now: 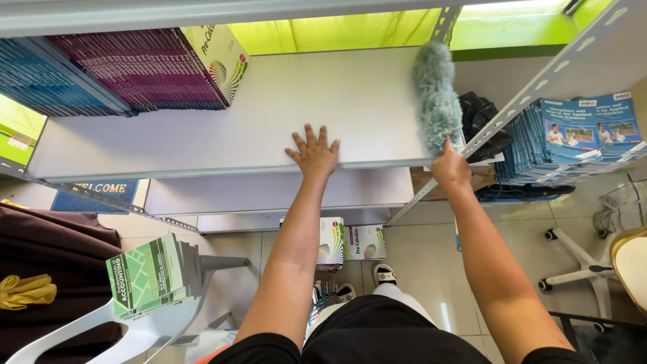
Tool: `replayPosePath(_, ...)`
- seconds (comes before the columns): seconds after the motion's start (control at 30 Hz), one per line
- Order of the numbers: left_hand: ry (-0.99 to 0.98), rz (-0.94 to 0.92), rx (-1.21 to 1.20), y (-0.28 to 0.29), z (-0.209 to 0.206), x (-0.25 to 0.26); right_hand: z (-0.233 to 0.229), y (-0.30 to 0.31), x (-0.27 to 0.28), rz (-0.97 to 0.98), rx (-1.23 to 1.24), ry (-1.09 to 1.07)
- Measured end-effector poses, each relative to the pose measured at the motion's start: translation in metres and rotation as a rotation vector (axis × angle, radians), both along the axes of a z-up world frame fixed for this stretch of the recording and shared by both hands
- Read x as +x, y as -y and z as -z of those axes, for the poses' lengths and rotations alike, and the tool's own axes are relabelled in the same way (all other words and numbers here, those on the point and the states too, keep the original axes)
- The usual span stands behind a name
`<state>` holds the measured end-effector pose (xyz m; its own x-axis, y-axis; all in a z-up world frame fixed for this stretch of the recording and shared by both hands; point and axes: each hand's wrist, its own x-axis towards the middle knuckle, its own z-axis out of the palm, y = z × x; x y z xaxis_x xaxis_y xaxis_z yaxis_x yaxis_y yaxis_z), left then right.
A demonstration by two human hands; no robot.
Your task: Dusting a metal bookshelf with a microfiber duster.
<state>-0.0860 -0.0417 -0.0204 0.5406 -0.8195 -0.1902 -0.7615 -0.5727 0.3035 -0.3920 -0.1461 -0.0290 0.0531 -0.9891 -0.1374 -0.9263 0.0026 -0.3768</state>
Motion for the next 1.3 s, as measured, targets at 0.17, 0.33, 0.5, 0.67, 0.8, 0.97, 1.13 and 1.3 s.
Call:
replayPosePath(0.17,0.022,-0.010,-0.019,-0.003,-0.006,-0.004,-0.010,-0.037,0.077,-0.096,0.084,-0.066)
replayPosePath(0.33,0.029,-0.037,-0.041,-0.002,-0.001,-0.003,0.015,-0.063,0.147,-0.478,0.105,-0.316)
replayPosePath(0.5,0.029,-0.031,-0.050,-0.005,-0.009,-0.006,-0.028,-0.028,0.097,-0.340,0.134,-0.155)
replayPosePath(0.67,0.053,-0.036,-0.026,0.003,-0.008,-0.005,0.047,0.065,0.019,-0.154,-0.042,-0.093)
replayPosePath(0.8,0.081,-0.042,-0.022,0.000,-0.004,-0.009,-0.034,-0.002,0.085,-0.178,0.167,-0.073)
replayPosePath(0.97,0.118,-0.046,-0.036,0.005,0.016,-0.002,0.029,-0.043,0.157,-0.624,-0.110,-0.276)
replayPosePath(1.13,0.136,-0.043,-0.033,0.004,0.005,-0.001,-0.020,-0.026,0.133,-0.627,0.096,-0.277)
replayPosePath(1.3,0.023,-0.074,0.028,0.006,0.001,-0.005,-0.009,0.052,0.072,-0.309,0.095,-0.146)
